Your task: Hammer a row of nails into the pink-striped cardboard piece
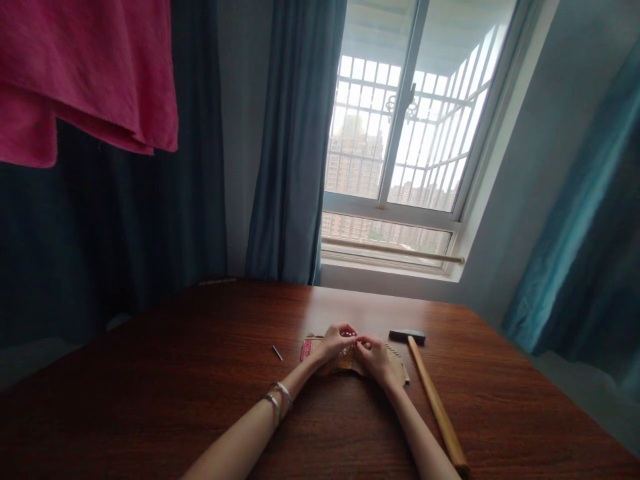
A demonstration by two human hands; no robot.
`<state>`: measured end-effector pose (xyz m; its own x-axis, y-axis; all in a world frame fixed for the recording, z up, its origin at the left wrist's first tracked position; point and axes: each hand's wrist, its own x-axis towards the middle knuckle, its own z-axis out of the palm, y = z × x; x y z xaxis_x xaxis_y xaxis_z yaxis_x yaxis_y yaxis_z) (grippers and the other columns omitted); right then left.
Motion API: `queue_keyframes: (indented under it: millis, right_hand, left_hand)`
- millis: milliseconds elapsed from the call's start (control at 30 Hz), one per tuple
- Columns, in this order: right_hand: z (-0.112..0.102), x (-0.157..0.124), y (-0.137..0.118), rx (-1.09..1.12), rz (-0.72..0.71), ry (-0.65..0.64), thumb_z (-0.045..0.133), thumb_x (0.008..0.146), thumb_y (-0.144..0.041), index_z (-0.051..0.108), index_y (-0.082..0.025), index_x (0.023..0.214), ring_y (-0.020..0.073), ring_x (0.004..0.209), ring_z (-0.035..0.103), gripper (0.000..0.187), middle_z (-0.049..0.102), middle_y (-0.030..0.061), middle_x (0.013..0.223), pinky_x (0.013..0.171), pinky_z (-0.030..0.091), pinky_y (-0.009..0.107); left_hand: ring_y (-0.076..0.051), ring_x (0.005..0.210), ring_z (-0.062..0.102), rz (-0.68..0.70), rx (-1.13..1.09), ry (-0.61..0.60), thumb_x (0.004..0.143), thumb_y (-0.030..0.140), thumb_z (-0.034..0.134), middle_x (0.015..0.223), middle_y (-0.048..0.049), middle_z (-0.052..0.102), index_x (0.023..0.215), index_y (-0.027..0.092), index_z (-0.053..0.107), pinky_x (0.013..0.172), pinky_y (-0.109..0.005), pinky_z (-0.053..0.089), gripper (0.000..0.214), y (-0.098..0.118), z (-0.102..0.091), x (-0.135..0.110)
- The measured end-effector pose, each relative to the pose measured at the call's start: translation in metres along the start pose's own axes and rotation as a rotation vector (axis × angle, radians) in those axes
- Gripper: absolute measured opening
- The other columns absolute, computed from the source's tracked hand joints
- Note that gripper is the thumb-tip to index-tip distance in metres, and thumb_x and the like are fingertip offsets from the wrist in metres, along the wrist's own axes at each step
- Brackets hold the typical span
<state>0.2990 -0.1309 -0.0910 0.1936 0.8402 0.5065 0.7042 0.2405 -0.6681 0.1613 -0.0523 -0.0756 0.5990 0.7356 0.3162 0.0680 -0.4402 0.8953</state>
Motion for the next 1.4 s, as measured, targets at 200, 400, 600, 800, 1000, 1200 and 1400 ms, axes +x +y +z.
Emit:
queue_keyframes:
  millis: [200, 400, 600, 800, 1000, 1200, 1400]
  right_hand:
    - [0.000, -0.002, -0.001, 0.001, -0.029, -0.005, 0.053, 0.075, -0.022, 0.071, -0.021, 0.081, 0.0155, 0.074, 0.061, 0.019, 0.069, 0.0031, 0.078, 0.069, 0.045, 0.024]
    - [-0.008, 0.000, -0.009, 0.005, 0.018, -0.036, 0.051, 0.076, -0.025, 0.071, -0.020, 0.081, 0.0165, 0.075, 0.062, 0.021, 0.069, 0.0045, 0.081, 0.068, 0.047, 0.024]
    - [-0.073, 0.000, -0.001, -0.254, 0.146, 0.074, 0.049, 0.077, -0.026, 0.067, -0.014, 0.097, 0.0208, 0.082, 0.061, 0.030, 0.067, 0.0104, 0.091, 0.078, 0.045, 0.030]
    - [-0.127, -0.040, 0.026, -0.759, 0.489, 0.063, 0.042, 0.082, -0.040, 0.051, -0.015, 0.121, 0.0289, 0.095, 0.058, 0.048, 0.059, 0.0185, 0.104, 0.077, 0.043, 0.038]
    - [-0.124, -0.058, 0.027, -0.811, 0.587, -0.202, 0.039, 0.084, -0.042, 0.057, -0.017, 0.107, 0.0286, 0.092, 0.061, 0.038, 0.061, 0.0160, 0.098, 0.072, 0.045, 0.037]
    - [-0.120, -0.055, 0.025, -0.783, 0.556, -0.119, 0.034, 0.086, -0.032, 0.060, -0.016, 0.092, 0.0266, 0.083, 0.063, 0.031, 0.063, 0.0166, 0.092, 0.068, 0.045, 0.034]
    - [-0.121, -0.041, 0.014, 0.071, 0.539, 0.138, 0.041, 0.079, -0.044, 0.052, -0.018, 0.071, 0.0126, 0.044, 0.050, 0.030, 0.053, 0.0020, 0.061, 0.040, 0.037, 0.023]
  left_hand:
    - [-0.017, 0.076, 0.060, -0.006, 0.040, 0.022, 0.066, 0.032, 0.064, 0.076, -0.0054, 0.068, 0.078, 0.011, 0.067, 0.069, -0.024, 0.046, 0.025, 0.001, 0.000, 0.000]
    - [-0.018, 0.075, 0.060, -0.017, 0.033, 0.015, 0.065, 0.031, 0.062, 0.076, -0.0052, 0.068, 0.077, 0.012, 0.068, 0.069, -0.025, 0.046, 0.023, 0.002, 0.001, -0.001]
    - [-0.017, 0.071, 0.060, -0.049, 0.018, 0.041, 0.064, 0.025, 0.060, 0.075, -0.0058, 0.067, 0.077, 0.012, 0.068, 0.064, -0.024, 0.045, 0.021, 0.004, 0.002, -0.003]
    - [-0.016, 0.069, 0.059, -0.051, 0.014, 0.051, 0.062, 0.022, 0.058, 0.072, -0.0051, 0.066, 0.078, 0.011, 0.069, 0.062, -0.024, 0.043, 0.022, 0.006, 0.003, -0.004]
    - [-0.016, 0.067, 0.058, -0.053, -0.006, 0.057, 0.062, 0.021, 0.058, 0.071, -0.0051, 0.066, 0.077, 0.010, 0.068, 0.061, -0.023, 0.043, 0.022, 0.009, 0.002, -0.006]
    - [-0.017, 0.070, 0.059, -0.055, 0.003, 0.046, 0.062, 0.022, 0.058, 0.073, -0.0059, 0.067, 0.076, 0.010, 0.068, 0.063, -0.024, 0.043, 0.021, 0.010, 0.001, -0.006]
    - [-0.018, 0.071, 0.059, -0.063, 0.034, 0.050, 0.063, 0.026, 0.060, 0.073, -0.0051, 0.067, 0.074, 0.012, 0.068, 0.065, -0.025, 0.044, 0.020, 0.012, 0.000, -0.006]
